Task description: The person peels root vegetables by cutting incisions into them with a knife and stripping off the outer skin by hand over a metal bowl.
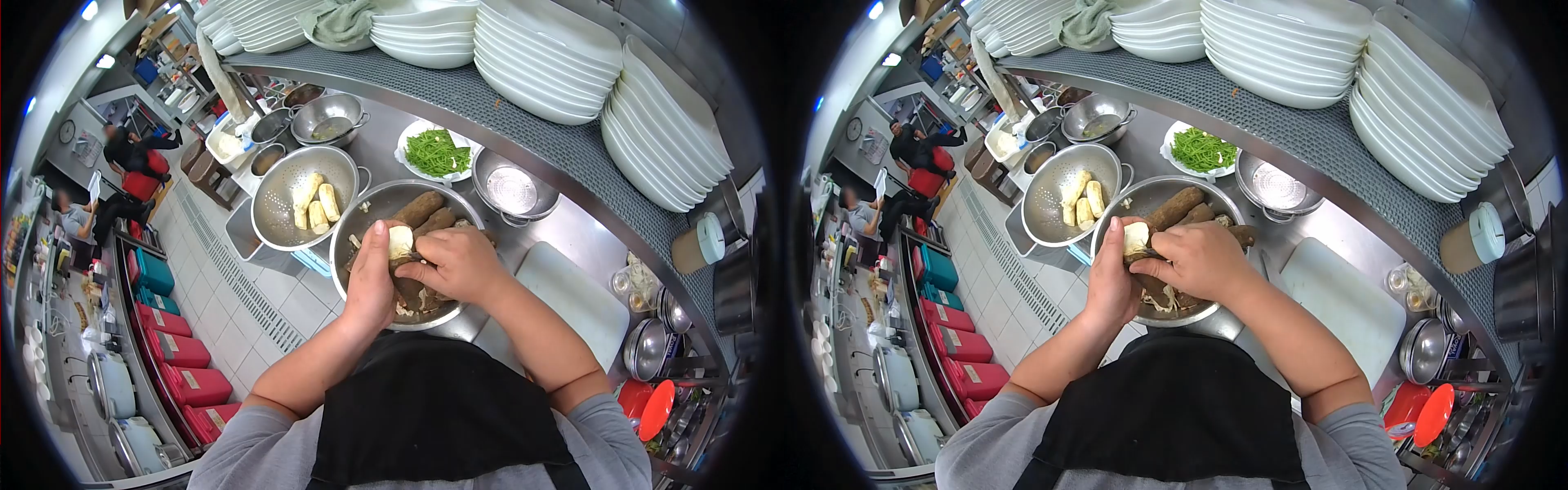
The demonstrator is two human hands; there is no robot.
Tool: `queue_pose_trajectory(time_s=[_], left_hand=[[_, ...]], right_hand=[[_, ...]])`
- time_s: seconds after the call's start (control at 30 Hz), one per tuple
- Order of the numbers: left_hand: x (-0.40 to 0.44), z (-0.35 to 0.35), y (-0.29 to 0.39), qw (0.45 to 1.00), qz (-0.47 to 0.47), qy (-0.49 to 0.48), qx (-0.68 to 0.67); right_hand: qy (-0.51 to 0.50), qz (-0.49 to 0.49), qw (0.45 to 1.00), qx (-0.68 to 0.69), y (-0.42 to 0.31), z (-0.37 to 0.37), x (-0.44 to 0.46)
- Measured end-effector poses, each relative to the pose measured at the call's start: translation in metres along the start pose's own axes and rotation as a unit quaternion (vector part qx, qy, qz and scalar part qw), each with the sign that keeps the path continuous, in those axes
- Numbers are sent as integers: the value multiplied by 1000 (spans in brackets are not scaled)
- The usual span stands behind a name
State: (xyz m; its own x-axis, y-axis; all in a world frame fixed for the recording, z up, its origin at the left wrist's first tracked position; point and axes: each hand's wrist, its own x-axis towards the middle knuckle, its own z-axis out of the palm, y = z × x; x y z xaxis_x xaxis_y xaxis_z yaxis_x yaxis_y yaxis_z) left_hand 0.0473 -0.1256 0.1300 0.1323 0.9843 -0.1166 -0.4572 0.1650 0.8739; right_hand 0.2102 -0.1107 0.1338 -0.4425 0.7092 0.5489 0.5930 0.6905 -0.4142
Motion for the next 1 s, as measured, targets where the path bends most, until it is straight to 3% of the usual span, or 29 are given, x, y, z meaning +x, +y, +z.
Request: queue_pose_trajectory(time_s=[0.3,0.37,0.5,0.57,0.63,0.7,0.77,0.8,0.83,0.9,0.97,1.0], left_hand=[[3,-1,-1,1000,-3,8,26],[6,-4,-7,999,34,28,31],[11,-6,-15,995,90,41,33],[15,-5,-14,991,37,62,-109],[21,-10,-9,984,19,44,-174],[29,-17,-3,972,5,29,-235],[34,-21,-1,953,35,33,-298],[35,-22,-1,949,31,24,-314],[33,-21,-2,949,25,23,-313],[31,-16,-2,949,41,-49,-308],[24,-16,4,950,9,-103,-294],[20,-18,7,948,-20,-155,-279]], right_hand=[[27,-50,994,-92,5,-1,0],[34,-56,993,-97,3,1,1],[63,5,993,-100,-8,9,-1],[69,24,994,-86,-11,13,-4],[15,191,980,61,-11,18,-10],[58,198,975,80,-4,29,-25],[53,277,923,262,5,40,-39],[46,334,856,392,4,44,-38],[49,339,854,391,5,39,-41],[-29,435,680,589,9,21,-38],[-15,411,669,619,17,15,-36],[-5,380,694,611,23,9,-35]])
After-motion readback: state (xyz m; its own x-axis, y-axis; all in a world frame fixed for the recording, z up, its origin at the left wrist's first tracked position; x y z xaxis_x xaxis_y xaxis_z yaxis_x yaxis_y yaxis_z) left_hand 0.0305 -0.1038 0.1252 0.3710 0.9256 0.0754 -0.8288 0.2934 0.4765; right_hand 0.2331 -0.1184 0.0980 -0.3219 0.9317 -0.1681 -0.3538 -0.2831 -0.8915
